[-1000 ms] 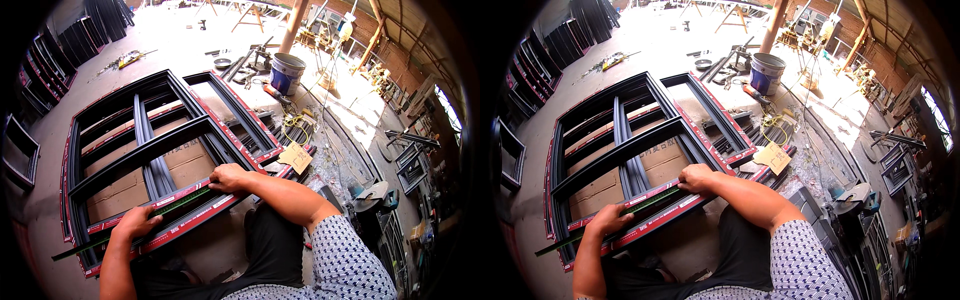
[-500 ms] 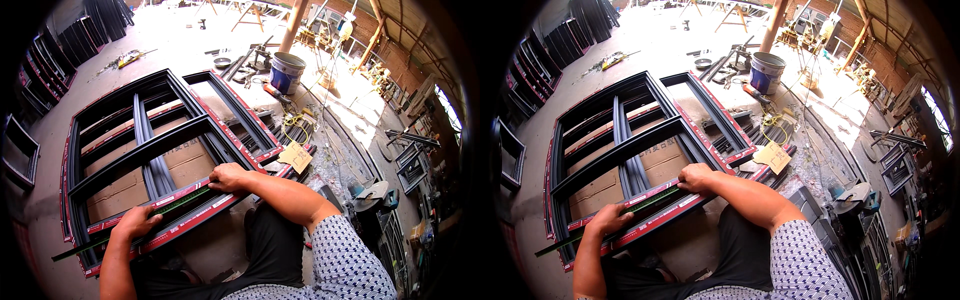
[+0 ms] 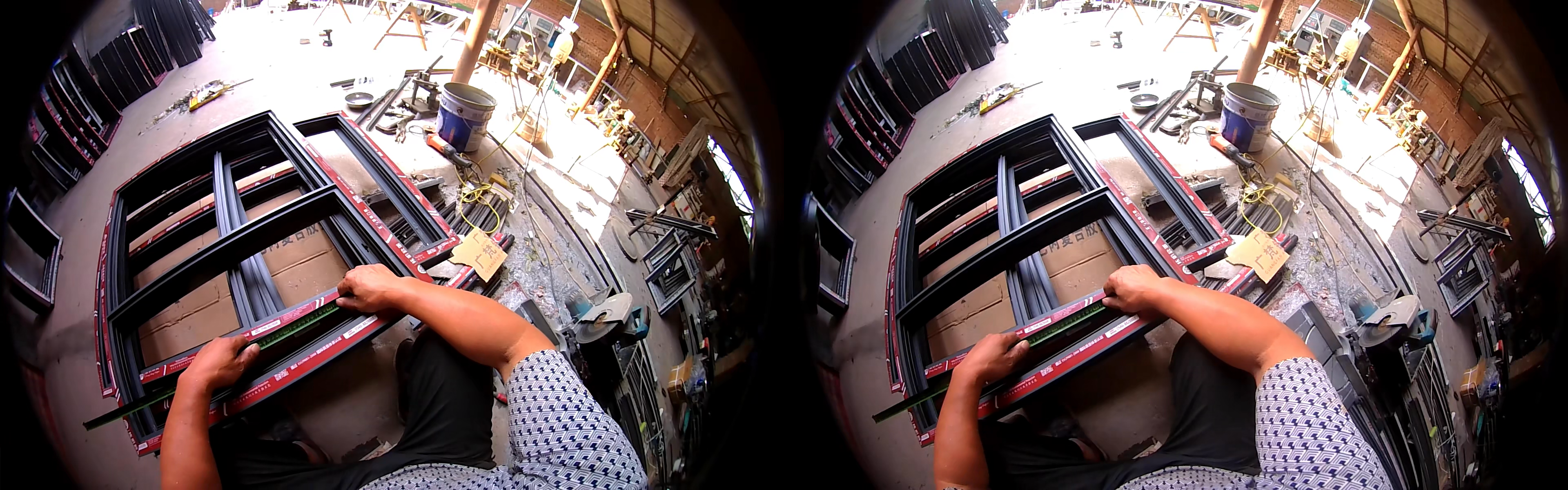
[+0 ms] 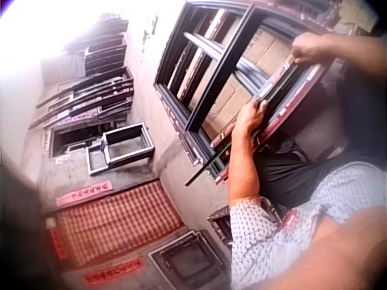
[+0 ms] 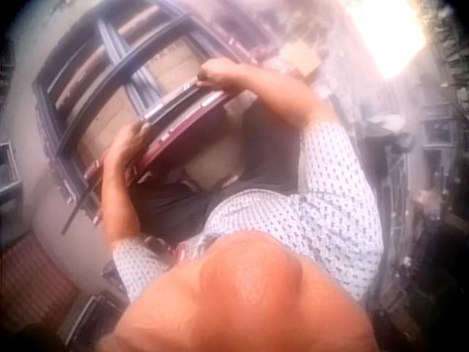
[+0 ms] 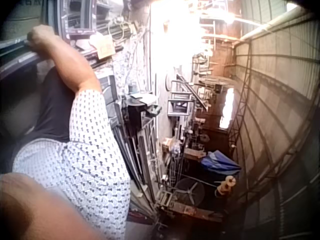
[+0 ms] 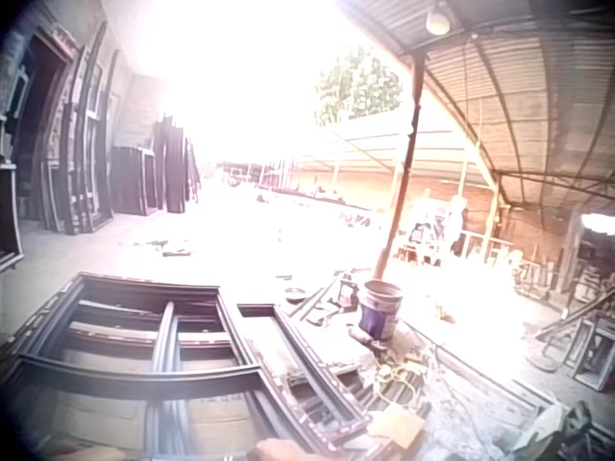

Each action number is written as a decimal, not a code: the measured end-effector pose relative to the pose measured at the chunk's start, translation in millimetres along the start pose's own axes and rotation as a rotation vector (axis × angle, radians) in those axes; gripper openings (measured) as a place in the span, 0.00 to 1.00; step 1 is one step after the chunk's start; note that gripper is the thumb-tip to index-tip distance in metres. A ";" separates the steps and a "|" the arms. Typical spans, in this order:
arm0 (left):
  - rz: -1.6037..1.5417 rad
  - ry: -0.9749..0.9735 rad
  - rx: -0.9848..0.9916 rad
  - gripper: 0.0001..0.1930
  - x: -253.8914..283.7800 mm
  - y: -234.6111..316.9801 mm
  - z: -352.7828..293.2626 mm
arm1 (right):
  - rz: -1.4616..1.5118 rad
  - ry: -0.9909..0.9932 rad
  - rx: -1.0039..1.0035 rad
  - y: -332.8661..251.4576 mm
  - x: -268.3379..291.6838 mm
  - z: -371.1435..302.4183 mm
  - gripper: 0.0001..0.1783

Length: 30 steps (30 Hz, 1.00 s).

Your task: The person sits on the floor and uses a tape measure to measure the dimensions of a window frame. They repeatedly measure different sections of the frame, adjusting the tape measure and repositioning the frame as needed.

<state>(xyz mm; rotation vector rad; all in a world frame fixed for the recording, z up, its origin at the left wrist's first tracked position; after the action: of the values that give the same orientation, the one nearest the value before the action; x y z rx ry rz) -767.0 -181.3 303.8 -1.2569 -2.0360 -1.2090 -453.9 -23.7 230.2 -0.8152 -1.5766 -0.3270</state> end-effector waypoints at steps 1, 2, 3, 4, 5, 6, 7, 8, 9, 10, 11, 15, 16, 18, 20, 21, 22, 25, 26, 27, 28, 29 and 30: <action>0.001 -0.007 0.005 0.23 0.1 0.9 0.0 | -0.002 0.000 -0.008 0.6 -0.9 0.3 0.19; 0.000 -0.010 0.006 0.23 -0.3 0.9 0.5 | -0.006 -0.008 -0.009 0.8 -1.6 0.7 0.19; 0.000 -0.013 0.006 0.23 -0.8 0.8 1.1 | -0.010 -0.016 -0.010 1.1 -1.8 1.2 0.19; 0.003 -0.014 0.010 0.23 -0.3 0.9 0.7 | -0.013 -0.020 -0.008 0.0 -0.2 1.8 0.20; -0.006 -0.002 0.003 0.23 -0.7 -0.1 0.8 | -0.011 -0.026 -0.004 -1.1 1.6 1.5 0.20; -0.014 0.009 -0.005 0.22 -1.9 -2.5 1.4 | -0.010 -0.032 0.000 -2.7 3.7 0.9 0.21; -0.023 0.019 -0.013 0.22 -2.5 -3.7 2.2 | -0.009 -0.037 0.002 -3.8 5.2 -0.1 0.21; -0.015 0.013 -0.013 0.22 -2.4 -4.1 2.7 | -0.011 -0.033 -0.003 -2.5 3.9 0.4 0.21; -0.008 0.007 -0.014 0.23 -2.4 -4.3 3.0 | -0.014 -0.029 -0.008 -0.5 1.4 1.6 0.20; -0.001 0.001 -0.013 0.24 -2.5 -4.6 3.2 | -0.016 -0.026 -0.012 -0.6 1.1 2.1 0.20; -0.003 -0.001 -0.010 0.24 -2.7 -4.7 3.3 | -0.014 -0.029 -0.013 -0.7 1.1 1.9 0.20; -0.005 -0.002 -0.006 0.24 -2.3 -4.0 2.8 | -0.007 -0.036 -0.019 -2.6 3.8 0.6 0.20; -0.004 -0.003 -0.006 0.24 -2.1 -3.5 2.6 | -0.004 -0.036 -0.021 -2.8 4.1 -0.1 0.20; 0.001 -0.001 -0.010 0.23 -2.7 -4.9 3.1 | 0.000 -0.029 0.000 -3.4 5.2 -1.2 0.20; 0.004 0.000 -0.008 0.23 -2.7 -4.8 2.9 | -0.001 -0.024 0.010 -3.2 5.3 -1.5 0.20; 0.005 -0.002 -0.005 0.23 -2.4 -3.9 2.4 | -0.003 -0.023 0.010 -2.8 4.7 -1.4 0.20; 0.005 -0.004 -0.002 0.23 -2.2 -3.5 2.1 | -0.005 -0.023 0.009 -2.7 4.5 -1.3 0.20; 0.002 -0.003 0.000 0.23 -2.2 -3.9 2.4 | -0.009 -0.024 0.007 -3.5 5.6 -1.6 0.21; 0.003 -0.005 0.001 0.23 -2.1 -3.6 2.5 | -0.007 -0.030 0.002 -3.6 5.8 -1.7 0.21; 0.004 -0.007 0.003 0.23 -1.9 -3.0 2.5 | -0.006 -0.036 -0.004 -3.8 6.1 -1.7 0.21; 0.005 -0.008 0.005 0.23 -1.7 -2.8 2.3 | -0.005 -0.041 -0.009 -4.0 6.3 -1.6 0.21; -0.004 0.001 -0.003 0.23 -1.9 -3.4 2.3 | -0.006 -0.042 -0.009 -4.0 6.2 -1.3 0.21; -0.012 0.010 -0.012 0.22 -2.5 -4.8 2.5 | -0.006 -0.043 -0.009 -3.8 5.8 -0.9 0.21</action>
<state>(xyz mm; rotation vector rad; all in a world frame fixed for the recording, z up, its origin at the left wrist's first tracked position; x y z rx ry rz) -769.8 -181.3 298.5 -1.2431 -2.0352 -1.2323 -455.6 -25.1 236.8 -0.8294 -1.6194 -0.3232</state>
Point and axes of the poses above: each hand's wrist, its own z-axis towards the middle knuckle, its own x-axis out of the back of the hand, y = z × x, the point moved 2 cm from there along z, towards the middle knuckle, and after that the axes turned 7 degrees about -z, right-handed, at the moved point
